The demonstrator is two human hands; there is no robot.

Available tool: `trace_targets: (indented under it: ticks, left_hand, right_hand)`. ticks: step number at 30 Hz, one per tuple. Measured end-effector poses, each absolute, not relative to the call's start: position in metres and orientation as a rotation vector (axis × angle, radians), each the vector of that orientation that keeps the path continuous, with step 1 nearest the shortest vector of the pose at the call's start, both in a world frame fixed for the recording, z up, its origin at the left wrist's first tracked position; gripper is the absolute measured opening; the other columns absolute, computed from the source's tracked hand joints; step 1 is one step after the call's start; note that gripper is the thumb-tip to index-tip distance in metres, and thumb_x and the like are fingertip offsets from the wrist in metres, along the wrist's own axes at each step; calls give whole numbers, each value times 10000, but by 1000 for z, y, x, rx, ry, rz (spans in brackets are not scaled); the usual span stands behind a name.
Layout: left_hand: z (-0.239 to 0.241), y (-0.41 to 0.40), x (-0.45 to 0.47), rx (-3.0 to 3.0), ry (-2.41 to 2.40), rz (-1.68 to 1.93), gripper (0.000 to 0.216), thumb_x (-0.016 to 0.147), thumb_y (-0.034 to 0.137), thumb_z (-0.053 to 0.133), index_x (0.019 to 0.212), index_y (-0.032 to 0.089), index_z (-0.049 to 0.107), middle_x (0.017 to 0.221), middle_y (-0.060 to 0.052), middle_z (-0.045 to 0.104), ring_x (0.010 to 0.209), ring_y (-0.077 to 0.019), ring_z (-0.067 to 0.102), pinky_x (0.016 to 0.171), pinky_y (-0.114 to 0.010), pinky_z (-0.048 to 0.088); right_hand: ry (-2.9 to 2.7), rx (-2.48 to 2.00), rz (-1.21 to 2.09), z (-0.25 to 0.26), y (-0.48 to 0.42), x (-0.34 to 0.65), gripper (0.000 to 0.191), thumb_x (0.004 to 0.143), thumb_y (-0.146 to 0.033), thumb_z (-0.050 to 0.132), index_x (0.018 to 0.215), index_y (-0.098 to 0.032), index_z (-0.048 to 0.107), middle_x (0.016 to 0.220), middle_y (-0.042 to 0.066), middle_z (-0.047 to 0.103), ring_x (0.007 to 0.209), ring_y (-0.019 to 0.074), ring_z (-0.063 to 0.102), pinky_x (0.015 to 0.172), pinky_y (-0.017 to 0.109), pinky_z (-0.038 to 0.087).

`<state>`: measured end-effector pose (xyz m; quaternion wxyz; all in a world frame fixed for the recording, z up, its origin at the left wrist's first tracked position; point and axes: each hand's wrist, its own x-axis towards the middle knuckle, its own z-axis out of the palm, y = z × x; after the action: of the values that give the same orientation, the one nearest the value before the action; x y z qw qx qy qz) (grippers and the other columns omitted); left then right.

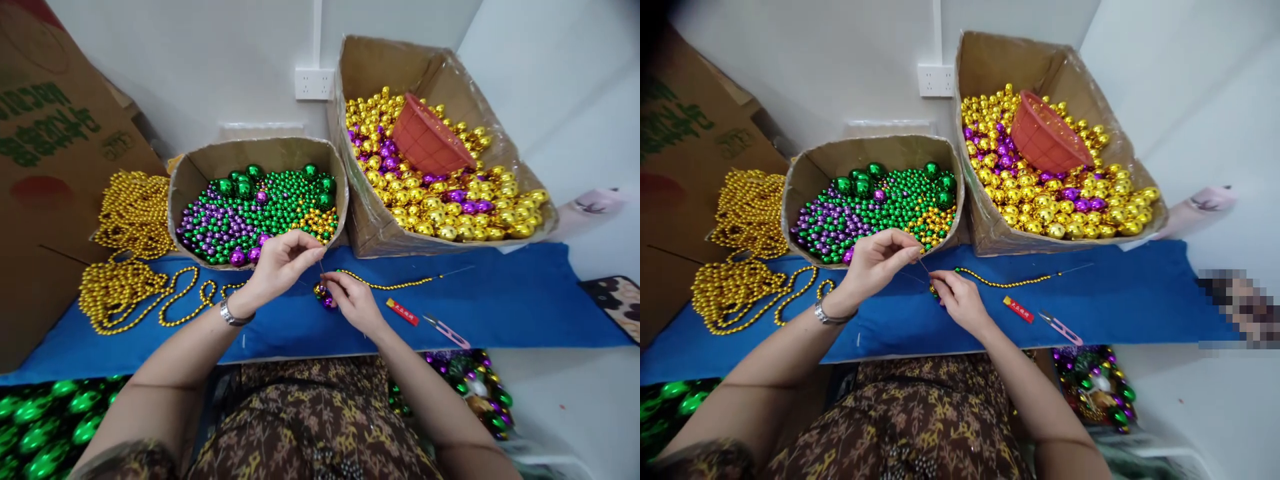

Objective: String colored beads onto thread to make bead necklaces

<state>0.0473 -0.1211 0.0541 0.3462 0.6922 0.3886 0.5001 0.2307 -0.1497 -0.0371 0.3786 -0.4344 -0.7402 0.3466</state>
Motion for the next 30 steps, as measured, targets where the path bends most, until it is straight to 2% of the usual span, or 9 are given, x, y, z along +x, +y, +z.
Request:
trace_targets:
  ticks: [4, 8, 10, 14, 17, 22, 25, 28, 30]
  left_hand:
    - [39, -125, 48, 1634, 985, 1394, 156, 857, 306, 636, 892, 155, 635, 850, -43, 693, 710, -114, 644, 653, -239, 538]
    - [-17, -130, 54, 1848, 916, 1200, 520, 845, 351, 645, 1307, 189, 470, 1254, -132, 596, 1111, -228, 596, 913, -388, 512]
    - [-48, -130, 63, 2113, 860, 956, 602, 764, 380, 727, 1278, 172, 492, 1268, -147, 574, 1161, -276, 549, 977, -444, 465]
    - [-85, -126, 80, 2424, 751, 690, 202, 836, 276, 634, 1001, 163, 604, 1018, -100, 634, 1034, -250, 570, 916, -398, 481]
    - [-89, -119, 76, 2582, 864, 659, 200, 886, 154, 512, 1067, 177, 594, 1007, -86, 618, 932, -201, 574, 827, -332, 496]
    - [-95, -105, 44, 2855, 1203, 667, 309, 915, 85, 404, 1110, 213, 606, 1136, -109, 591, 1014, -209, 557, 818, -328, 503]
    - [-104, -108, 29, 2907, 1305, 489, 351, 920, 90, 399, 1187, 227, 582, 1198, -128, 585, 1110, -237, 547, 906, -385, 495]
    - [-102, -124, 22, 2791, 1437, 395, 419, 895, 144, 479, 1310, 193, 509, 1333, -186, 515, 1274, -315, 453, 1025, -489, 421]
    - [-88, -137, 18, 2676, 1403, 428, 532, 855, 209, 568, 1373, 163, 454, 1391, -212, 467, 1302, -355, 427, 1030, -517, 410]
  right_hand:
    - [-1924, -1103, 889, -40, -146, 234, 226, 972, -315, 437, 904, -205, 622, 790, 14, 702, 598, 112, 640, 648, 238, 510]
    - [-1733, -1117, 1008, -32, -146, 238, 231, 981, -354, 417, 946, -206, 590, 723, -13, 663, 569, 96, 629, 588, 212, 497]
    - [-1674, -1066, 1067, -22, -147, 237, 253, 976, -395, 425, 954, -204, 590, 695, -23, 631, 562, 93, 617, 573, 208, 497]
    - [-1603, -974, 1078, 5, -154, 240, 259, 962, -423, 467, 938, -204, 603, 639, -38, 582, 544, 86, 577, 546, 204, 485]
    - [-1425, -887, 988, 30, -160, 258, 218, 954, -401, 511, 927, -208, 607, 585, -58, 535, 502, 72, 531, 508, 195, 456]
    - [-1032, -738, 693, 67, -164, 309, 168, 855, -358, 685, 811, -212, 614, 556, -71, 473, 459, 58, 440, 437, 182, 395]
    - [-876, -710, 546, 76, -166, 330, 185, 789, -351, 757, 763, -224, 626, 535, -72, 451, 449, 63, 386, 419, 186, 356]
    - [-846, -783, 537, 69, -169, 331, 159, 808, -363, 733, 781, -239, 636, 543, -58, 450, 466, 81, 400, 442, 217, 368]
    - [-886, -863, 589, 56, -171, 323, 159, 836, -370, 698, 803, -229, 633, 561, -48, 460, 487, 90, 440, 467, 234, 395]
